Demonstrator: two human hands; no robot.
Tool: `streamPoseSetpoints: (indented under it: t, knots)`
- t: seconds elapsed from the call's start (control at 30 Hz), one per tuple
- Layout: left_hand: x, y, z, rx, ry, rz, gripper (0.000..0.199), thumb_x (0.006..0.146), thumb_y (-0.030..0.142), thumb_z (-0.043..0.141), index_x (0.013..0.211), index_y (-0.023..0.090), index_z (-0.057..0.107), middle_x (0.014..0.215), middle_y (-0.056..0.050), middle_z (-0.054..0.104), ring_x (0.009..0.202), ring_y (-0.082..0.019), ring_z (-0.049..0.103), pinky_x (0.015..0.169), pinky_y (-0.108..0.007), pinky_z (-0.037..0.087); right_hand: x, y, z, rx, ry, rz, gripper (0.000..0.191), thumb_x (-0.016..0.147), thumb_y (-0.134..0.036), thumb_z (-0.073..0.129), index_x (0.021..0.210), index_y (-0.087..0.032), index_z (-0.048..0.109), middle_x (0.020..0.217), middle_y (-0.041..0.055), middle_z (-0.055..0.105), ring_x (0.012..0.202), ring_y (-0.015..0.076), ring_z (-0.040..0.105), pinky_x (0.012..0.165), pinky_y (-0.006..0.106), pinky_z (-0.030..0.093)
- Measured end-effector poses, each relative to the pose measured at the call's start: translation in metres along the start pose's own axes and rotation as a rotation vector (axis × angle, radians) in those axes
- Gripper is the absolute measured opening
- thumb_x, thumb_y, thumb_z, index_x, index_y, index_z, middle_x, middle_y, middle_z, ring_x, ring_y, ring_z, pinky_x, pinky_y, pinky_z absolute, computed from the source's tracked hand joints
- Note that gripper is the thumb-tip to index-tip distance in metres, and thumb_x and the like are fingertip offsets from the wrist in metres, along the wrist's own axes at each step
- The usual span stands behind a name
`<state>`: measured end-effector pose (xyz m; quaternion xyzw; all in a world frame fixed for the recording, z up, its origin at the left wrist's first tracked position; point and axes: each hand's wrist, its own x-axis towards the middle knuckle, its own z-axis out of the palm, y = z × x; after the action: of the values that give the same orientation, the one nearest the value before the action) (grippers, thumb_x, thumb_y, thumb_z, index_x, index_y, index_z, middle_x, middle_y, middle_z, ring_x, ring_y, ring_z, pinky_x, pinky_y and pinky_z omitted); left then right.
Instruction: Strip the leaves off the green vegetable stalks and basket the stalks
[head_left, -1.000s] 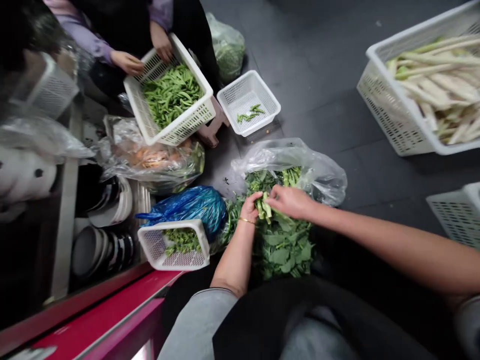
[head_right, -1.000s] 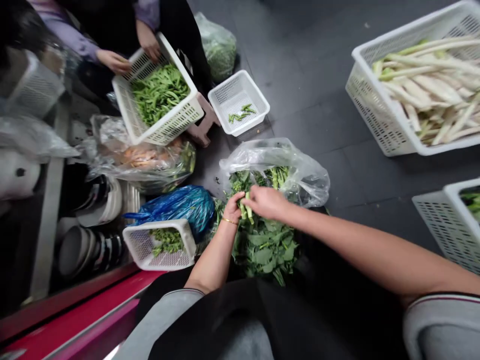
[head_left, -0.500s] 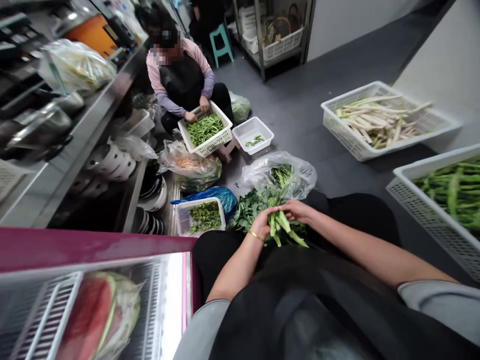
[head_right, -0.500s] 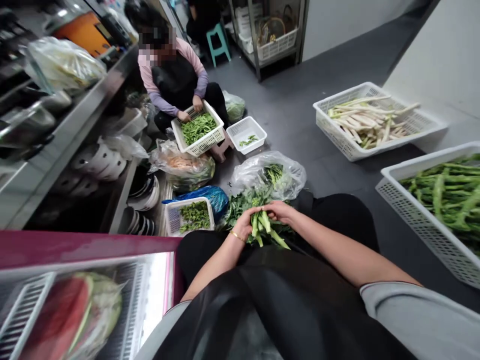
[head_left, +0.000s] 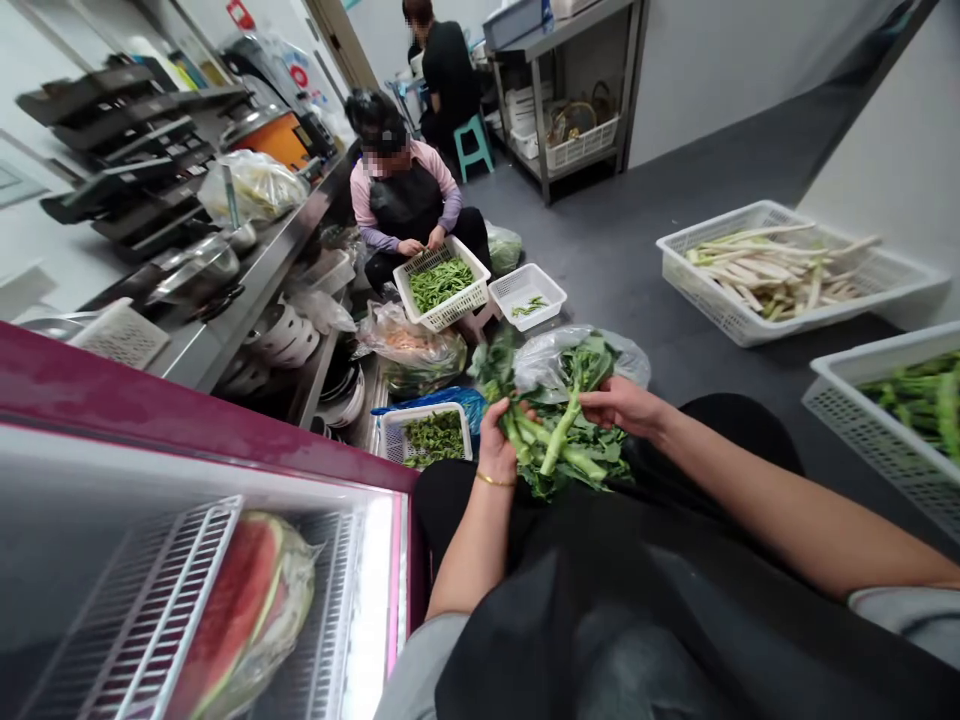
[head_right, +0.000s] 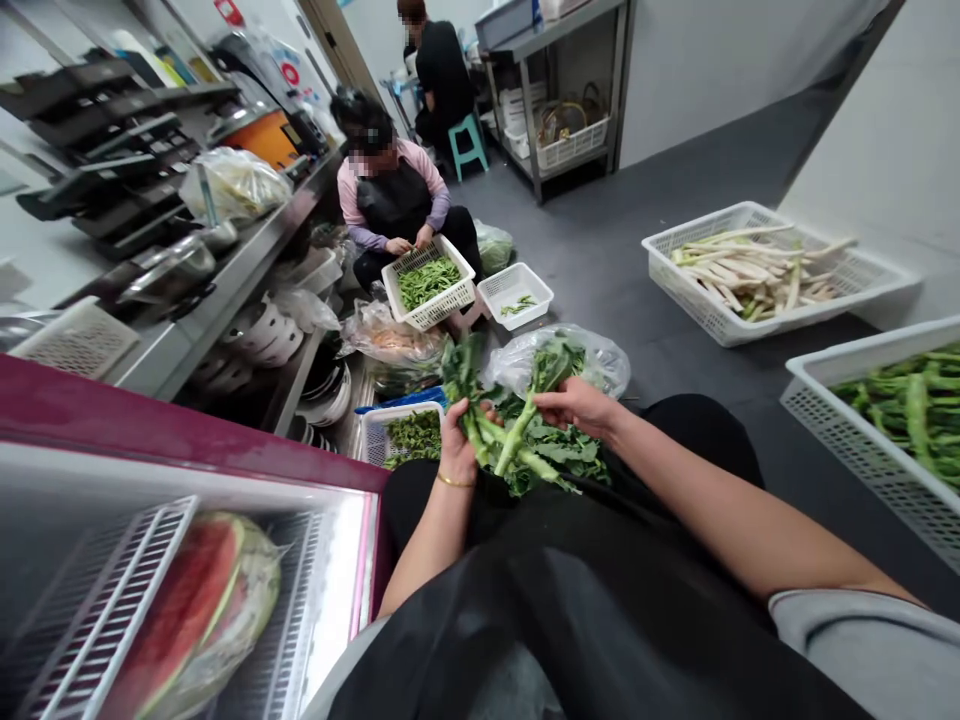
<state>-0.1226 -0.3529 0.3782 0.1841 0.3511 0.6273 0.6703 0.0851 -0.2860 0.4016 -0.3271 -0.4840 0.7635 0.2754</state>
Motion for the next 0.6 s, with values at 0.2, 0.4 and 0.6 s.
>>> streamPoseSetpoints:
  t: [0.2, 0.4, 0.6]
  knots:
    - [-0.047, 0.005, -0.054, -0.177, 0.019, 0.031, 0.026, 0.065, 0.035, 0.064, 0.082, 0.015, 0.064, 0.093, -0.012, 0.069, 0.091, -0.027, 0.066, 0.082, -0.041, 0.051, 0.017, -0.01, -0.006, -0.066, -0.013, 0.025, 0.038, 0.058, -0.043, 0.079, 0.062, -0.013, 0.055, 0.048, -0.0005, 0.051, 0.042, 0.008, 0.045, 0.035, 0.02, 0.03]
    - [-0.038, -0.004, -0.017, -0.179, -0.113, -0.013, 0.032, 0.055, 0.031, 0.068, 0.083, 0.015, 0.067, 0.11, -0.014, 0.068, 0.101, -0.034, 0.064, 0.083, -0.046, 0.051, 0.054, -0.019, 0.042, -0.16, -0.068, -0.029, 0.034, 0.058, -0.039, 0.076, 0.07, -0.014, 0.057, 0.056, 0.0015, 0.058, 0.048, 0.0113, 0.053, 0.044, 0.022, 0.043]
    - [-0.022, -0.007, 0.004, -0.325, -0.02, 0.008, 0.032, 0.065, 0.037, 0.063, 0.086, 0.015, 0.069, 0.082, -0.01, 0.072, 0.058, -0.019, 0.064, 0.05, -0.027, 0.048, 0.031, -0.006, 0.061, -0.57, 0.268, -0.775, 0.012, 0.082, -0.032, 0.06, 0.078, -0.021, 0.057, 0.075, 0.0039, 0.063, 0.068, 0.0175, 0.061, 0.066, 0.032, 0.052]
